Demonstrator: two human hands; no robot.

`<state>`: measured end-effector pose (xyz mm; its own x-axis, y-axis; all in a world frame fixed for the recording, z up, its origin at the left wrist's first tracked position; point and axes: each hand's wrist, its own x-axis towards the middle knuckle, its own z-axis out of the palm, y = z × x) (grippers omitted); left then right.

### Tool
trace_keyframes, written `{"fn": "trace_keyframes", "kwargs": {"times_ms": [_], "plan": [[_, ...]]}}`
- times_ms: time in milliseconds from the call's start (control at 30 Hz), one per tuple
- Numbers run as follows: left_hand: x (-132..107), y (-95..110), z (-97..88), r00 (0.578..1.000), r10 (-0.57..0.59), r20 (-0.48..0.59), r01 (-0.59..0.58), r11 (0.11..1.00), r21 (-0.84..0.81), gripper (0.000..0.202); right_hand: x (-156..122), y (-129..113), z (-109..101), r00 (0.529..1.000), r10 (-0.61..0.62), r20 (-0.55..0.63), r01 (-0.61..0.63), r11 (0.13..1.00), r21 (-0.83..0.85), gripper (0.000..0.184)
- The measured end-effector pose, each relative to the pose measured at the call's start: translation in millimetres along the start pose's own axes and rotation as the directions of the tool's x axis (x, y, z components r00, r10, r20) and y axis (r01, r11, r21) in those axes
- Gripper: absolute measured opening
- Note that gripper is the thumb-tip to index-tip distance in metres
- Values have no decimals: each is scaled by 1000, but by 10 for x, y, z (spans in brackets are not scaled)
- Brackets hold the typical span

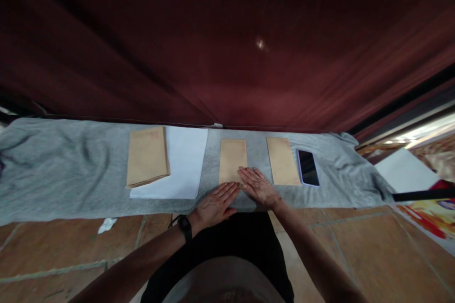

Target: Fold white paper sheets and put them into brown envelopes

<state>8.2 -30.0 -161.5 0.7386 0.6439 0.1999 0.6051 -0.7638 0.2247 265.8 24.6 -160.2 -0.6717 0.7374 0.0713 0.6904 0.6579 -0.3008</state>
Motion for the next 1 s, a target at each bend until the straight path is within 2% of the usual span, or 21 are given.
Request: {"fn": "trace_keyframes", "kwargs": {"times_ms": [333, 533, 667, 767, 867, 1000], "plan": [[4, -12, 17, 999, -8, 41, 7, 1000, 16, 67, 663, 464, 18, 987, 151, -56, -157, 982, -102, 56], [-3, -22, 68, 999, -11, 46, 10, 1000, 23, 67, 879, 530, -8, 966, 231, -113, -248, 956, -160, 56], [-4, -16, 55, 998, -20, 51, 19, 999, 28, 66, 817, 394, 12, 967, 228, -114, -246, 954, -174, 58], [-9, -4, 33, 999, -24, 42, 24, 1000, 18, 65, 625, 203, 35, 992, 125, -34, -129, 981, -145, 56], [-20, 16, 29, 999, -27, 25, 27, 1000, 15, 65, 376, -31, 7, 997, -35, 63, 36, 999, -20, 53], [-42, 47, 47, 999, -30, -15, 30, 1000, 0, 60, 178, -299, -99, 979, -146, 146, 119, 977, 176, 51]]}}
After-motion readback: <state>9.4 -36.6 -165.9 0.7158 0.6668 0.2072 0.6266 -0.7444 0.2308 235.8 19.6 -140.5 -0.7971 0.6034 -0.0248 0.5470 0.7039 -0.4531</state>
